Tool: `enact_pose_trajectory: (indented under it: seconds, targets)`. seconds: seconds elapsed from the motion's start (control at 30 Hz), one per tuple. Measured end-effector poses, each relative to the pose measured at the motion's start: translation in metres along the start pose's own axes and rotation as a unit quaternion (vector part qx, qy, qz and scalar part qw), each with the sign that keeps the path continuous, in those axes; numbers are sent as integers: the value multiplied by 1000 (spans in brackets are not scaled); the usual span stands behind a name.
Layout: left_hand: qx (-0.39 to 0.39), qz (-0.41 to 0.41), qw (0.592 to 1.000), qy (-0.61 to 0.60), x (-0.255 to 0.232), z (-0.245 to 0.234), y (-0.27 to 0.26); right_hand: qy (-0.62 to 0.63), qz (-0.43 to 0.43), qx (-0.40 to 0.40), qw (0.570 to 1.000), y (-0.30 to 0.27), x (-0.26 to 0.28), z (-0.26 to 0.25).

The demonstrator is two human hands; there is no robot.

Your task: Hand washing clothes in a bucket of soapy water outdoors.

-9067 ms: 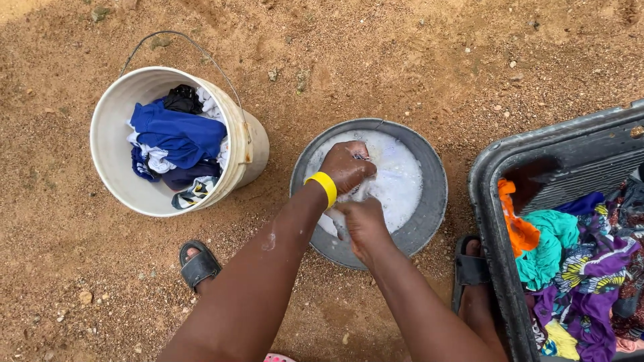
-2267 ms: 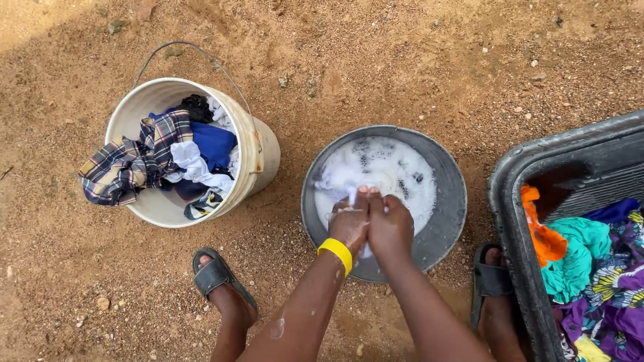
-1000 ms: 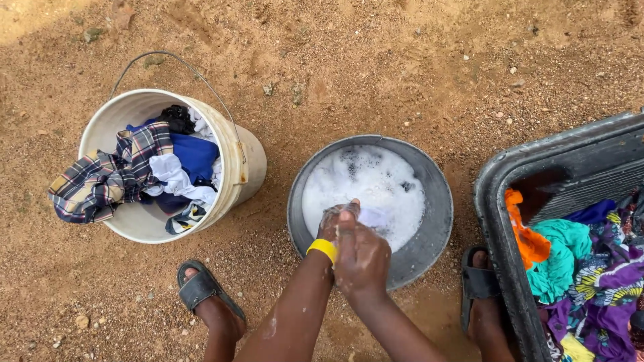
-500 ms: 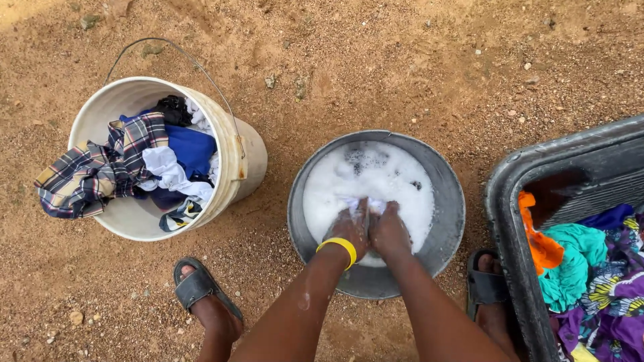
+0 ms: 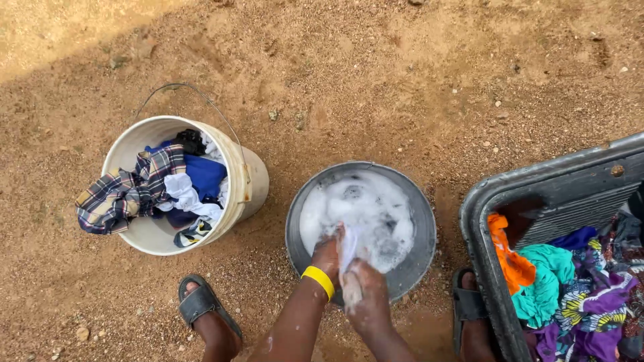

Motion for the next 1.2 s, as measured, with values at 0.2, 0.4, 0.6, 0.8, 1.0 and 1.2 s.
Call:
enact_pose_trajectory:
  seconds: [0.2, 0.4, 0.6, 0.8, 1.0, 1.2]
  targets:
    - [84, 140, 590, 791, -18, 30, -17, 381, 113, -99, 912, 94, -104, 29]
    - [85, 211, 880, 417, -118, 46, -159, 470, 167, 108, 860, 108, -10, -37]
    - [-127, 431, 829, 333, -98, -7, -129, 538, 129, -68, 830, 107, -1, -56]
    - [84, -97, 991, -35, 2, 11, -61, 578, 132, -67, 802, 32, 29, -15]
    - [288, -68, 914, -277, -13, 6, -12, 577, 234, 36, 782, -61, 17, -3]
    - [86, -10, 965, -246, -26, 4, -40, 667, 143, -64, 728, -23, -57, -47]
Point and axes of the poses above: each hand's wrist, its own y-axis towards the middle knuckle, its own z-axis out of the palm, x = y × z, the point moved 5 cm from there along y, towards the middle knuckle, and after that the axes turned 2 degrees about x, right-handed, at the moved point
